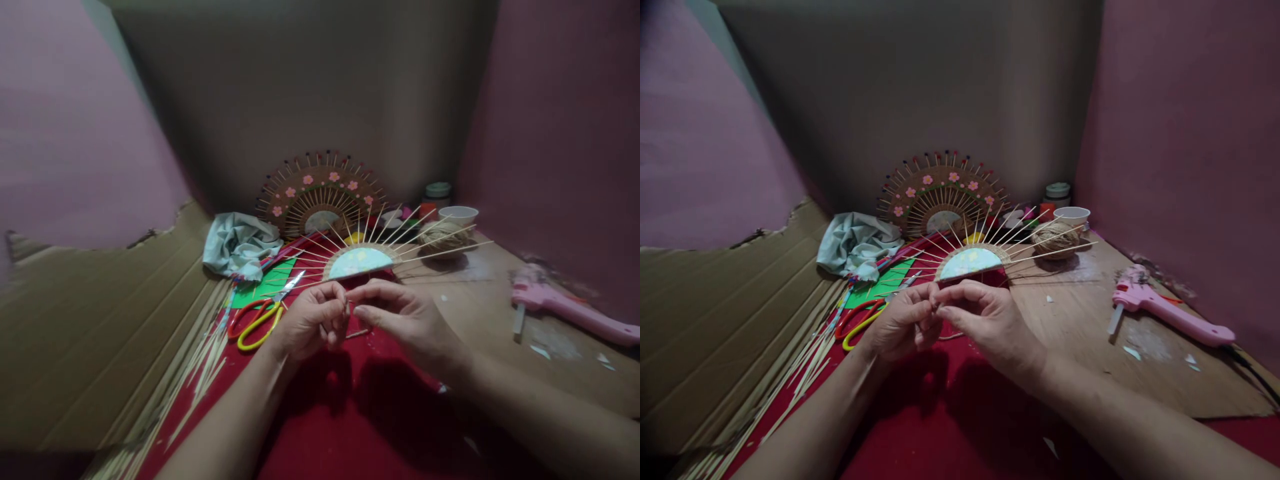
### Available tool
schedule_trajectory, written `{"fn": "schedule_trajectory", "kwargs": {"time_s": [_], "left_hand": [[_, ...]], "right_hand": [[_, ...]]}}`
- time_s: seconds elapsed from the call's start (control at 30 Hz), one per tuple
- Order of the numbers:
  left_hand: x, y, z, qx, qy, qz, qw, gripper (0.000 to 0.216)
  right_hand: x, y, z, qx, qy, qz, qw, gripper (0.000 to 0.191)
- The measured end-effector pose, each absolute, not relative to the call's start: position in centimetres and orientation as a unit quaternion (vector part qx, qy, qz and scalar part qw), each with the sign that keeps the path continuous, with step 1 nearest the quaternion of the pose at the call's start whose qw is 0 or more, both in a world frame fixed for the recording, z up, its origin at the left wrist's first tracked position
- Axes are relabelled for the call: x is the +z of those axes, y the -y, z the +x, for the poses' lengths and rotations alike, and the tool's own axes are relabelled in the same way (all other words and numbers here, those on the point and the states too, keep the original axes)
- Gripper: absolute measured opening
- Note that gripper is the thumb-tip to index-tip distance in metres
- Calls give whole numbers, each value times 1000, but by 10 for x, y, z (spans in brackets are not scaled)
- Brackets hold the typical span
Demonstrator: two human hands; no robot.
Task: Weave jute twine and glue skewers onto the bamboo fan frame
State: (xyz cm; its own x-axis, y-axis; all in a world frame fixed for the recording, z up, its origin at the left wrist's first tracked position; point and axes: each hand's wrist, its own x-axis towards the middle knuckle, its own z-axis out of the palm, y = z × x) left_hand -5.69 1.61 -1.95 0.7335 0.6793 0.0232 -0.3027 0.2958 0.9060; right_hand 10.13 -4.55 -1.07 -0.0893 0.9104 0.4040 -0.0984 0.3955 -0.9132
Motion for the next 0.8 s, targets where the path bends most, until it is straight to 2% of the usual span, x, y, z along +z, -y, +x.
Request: {"fn": "schedule_trajectory", "kwargs": {"time_s": [0.2,0.43,0.63,0.8], "left_hand": [[-25,-15,-56,275,-213,511,786,18],[-24,-12,-54,244,-207,495,808,19],[-22,-11,-56,176,-183,467,847,20],[-24,-9,-54,129,-146,428,882,16]], "right_hand": [[-12,48,102,230,701,-341,583,11],[-10,44,110,154,764,-315,542,12],[-12,38,113,25,798,-281,533,12],[-13,39,111,24,796,-300,525,12]]}}
